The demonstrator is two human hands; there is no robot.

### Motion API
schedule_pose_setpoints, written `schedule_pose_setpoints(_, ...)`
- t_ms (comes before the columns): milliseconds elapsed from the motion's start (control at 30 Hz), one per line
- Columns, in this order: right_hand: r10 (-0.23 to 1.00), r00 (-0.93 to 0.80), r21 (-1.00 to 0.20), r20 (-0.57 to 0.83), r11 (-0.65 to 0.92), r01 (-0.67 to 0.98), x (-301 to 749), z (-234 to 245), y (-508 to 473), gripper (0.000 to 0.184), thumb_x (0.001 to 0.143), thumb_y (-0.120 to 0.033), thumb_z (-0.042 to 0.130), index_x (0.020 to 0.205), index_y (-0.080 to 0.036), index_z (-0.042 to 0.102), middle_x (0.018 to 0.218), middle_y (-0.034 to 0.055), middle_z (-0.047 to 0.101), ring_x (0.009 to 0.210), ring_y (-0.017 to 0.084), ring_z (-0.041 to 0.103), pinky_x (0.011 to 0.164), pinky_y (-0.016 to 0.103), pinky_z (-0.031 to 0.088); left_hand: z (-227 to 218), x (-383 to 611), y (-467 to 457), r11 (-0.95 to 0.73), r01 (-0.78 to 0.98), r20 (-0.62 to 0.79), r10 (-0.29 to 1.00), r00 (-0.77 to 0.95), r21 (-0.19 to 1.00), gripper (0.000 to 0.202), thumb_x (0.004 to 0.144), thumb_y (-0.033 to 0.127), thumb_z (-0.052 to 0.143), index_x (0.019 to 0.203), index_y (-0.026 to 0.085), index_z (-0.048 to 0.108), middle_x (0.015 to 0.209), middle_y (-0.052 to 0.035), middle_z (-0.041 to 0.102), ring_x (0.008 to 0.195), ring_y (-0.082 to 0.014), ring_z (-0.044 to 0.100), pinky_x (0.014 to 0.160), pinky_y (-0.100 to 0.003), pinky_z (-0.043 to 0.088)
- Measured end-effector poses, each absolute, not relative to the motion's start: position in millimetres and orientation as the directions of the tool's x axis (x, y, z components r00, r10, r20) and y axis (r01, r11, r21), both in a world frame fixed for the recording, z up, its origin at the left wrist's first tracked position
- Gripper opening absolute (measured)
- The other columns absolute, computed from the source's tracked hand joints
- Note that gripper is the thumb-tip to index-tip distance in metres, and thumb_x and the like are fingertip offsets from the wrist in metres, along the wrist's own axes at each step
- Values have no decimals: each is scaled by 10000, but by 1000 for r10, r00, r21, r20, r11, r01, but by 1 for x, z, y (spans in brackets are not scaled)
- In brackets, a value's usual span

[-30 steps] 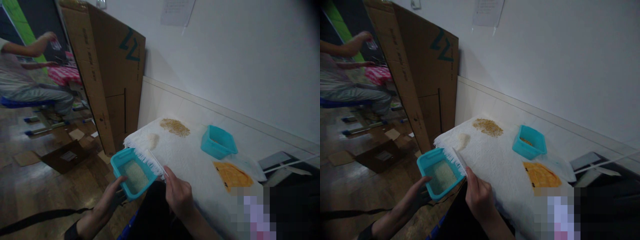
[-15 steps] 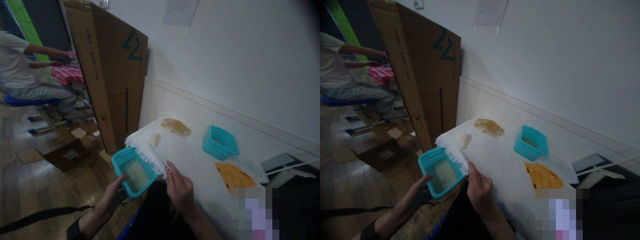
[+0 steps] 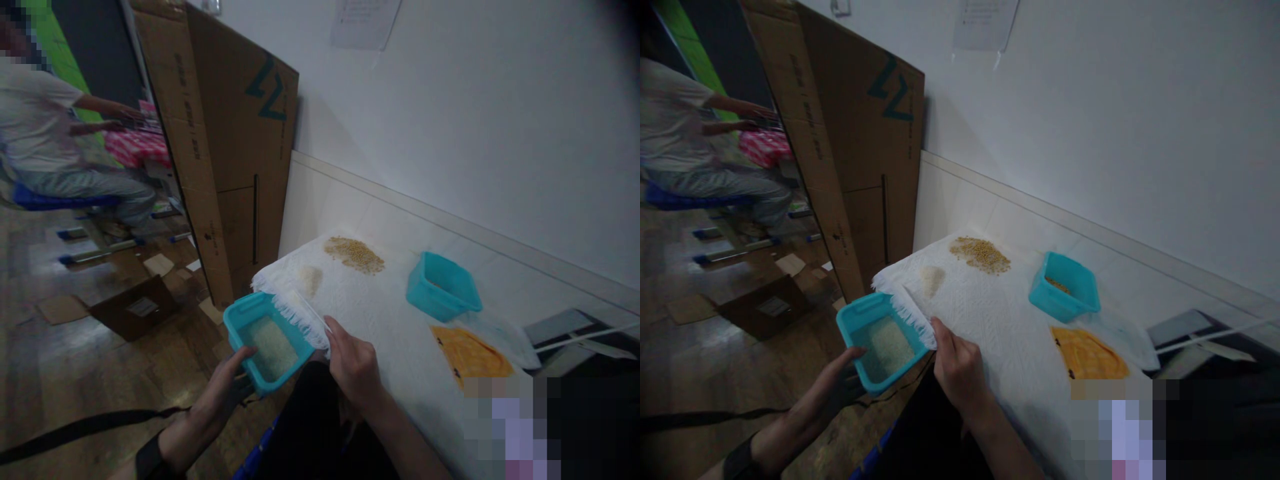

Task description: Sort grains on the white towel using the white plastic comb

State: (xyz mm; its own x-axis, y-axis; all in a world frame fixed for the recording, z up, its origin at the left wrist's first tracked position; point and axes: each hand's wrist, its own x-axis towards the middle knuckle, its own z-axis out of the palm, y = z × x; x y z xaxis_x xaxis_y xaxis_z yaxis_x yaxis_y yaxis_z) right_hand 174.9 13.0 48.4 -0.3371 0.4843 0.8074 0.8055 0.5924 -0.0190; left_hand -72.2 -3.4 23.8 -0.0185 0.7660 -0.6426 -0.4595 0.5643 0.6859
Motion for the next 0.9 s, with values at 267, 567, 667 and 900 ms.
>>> schedule_pose_setpoints(267,458,-330,-24,825,612,791,171,52,21,368,993,-4,495,1319,-112,627,925,80,821,662,130,762,680,205,629,6,-76,-3,544,-482,-634,773,-32,687,389,822,371,791,1138,164,695,1054,-139,815,838,-269,776,769,-357,610)
schedule_pose_setpoints(567,476,-351,-77,807,673,736,174,58,7,452,984,-10,493,1408,-141,582,1040,84,822,743,138,783,730,212,637,16,-74,-2,554,-454,-631,776,-22,697,310,863,361,746,1093,156,706,979,-120,806,781,-250,762,715,-330,601)
schedule_pose_setpoints(667,470,-274,-14,839,523,852,189,58,16,352,1021,-97,543,1362,-133,625,897,64,823,556,120,722,600,197,587,21,-72,-2,561,-453,-639,769,-25,693,281,878,338,722,1089,153,705,993,-125,805,794,-254,759,731,-339,603)
schedule_pose_setpoints(900,472,-319,69,822,474,878,194,51,20,358,1009,-33,488,1333,-103,622,827,54,804,544,126,714,552,207,551,27,-70,-4,533,-485,-644,760,-85,693,293,806,326,769,1050,176,708,956,-103,796,863,-286,762,744,-363,596)
